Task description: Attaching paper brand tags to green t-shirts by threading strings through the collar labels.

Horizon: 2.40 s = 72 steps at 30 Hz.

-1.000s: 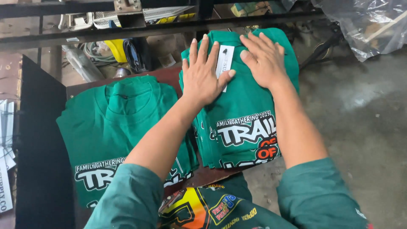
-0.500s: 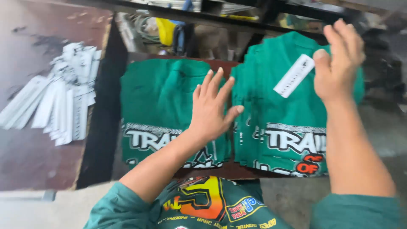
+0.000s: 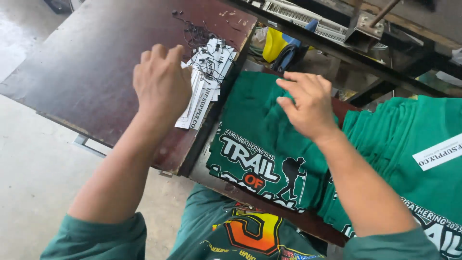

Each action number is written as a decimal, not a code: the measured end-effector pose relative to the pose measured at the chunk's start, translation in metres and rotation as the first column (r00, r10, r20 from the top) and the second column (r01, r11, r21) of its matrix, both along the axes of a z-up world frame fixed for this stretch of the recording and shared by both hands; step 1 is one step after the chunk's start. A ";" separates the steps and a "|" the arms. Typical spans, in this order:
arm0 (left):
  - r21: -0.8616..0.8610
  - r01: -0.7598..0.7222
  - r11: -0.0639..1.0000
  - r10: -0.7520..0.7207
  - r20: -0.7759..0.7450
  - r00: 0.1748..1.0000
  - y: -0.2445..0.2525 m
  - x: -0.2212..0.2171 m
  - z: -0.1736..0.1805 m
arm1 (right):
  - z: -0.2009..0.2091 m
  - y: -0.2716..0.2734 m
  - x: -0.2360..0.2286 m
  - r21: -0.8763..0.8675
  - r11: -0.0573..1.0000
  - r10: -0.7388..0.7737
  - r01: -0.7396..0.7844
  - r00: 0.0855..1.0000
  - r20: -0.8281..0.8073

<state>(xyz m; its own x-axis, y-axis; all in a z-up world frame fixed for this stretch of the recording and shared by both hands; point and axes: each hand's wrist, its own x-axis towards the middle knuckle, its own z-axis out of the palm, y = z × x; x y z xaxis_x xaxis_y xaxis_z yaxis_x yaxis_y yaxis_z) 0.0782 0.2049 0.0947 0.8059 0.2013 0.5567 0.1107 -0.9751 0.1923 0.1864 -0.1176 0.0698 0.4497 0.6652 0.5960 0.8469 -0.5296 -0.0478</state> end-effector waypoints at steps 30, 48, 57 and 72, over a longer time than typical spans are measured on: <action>-0.787 0.018 0.617 -0.131 -0.080 0.988 0.058 0.004 0.018 | 0.016 0.215 -0.006 0.338 0.909 0.364 -0.246 0.863 -0.351; -0.895 0.440 -0.070 -0.331 0.437 0.836 0.041 0.008 0.015 | 0.033 0.199 -0.006 0.635 0.762 0.579 -0.127 0.574 -0.580; -0.900 0.337 -0.277 -0.262 0.409 0.874 -0.081 0.009 0.082 | 0.021 0.101 -0.033 0.870 0.467 0.831 0.157 0.259 -0.493; -0.759 0.362 -0.541 -0.020 0.442 0.897 -0.186 0.048 -0.111 | -0.090 -0.046 -0.039 0.338 0.687 -0.113 0.644 0.553 -0.826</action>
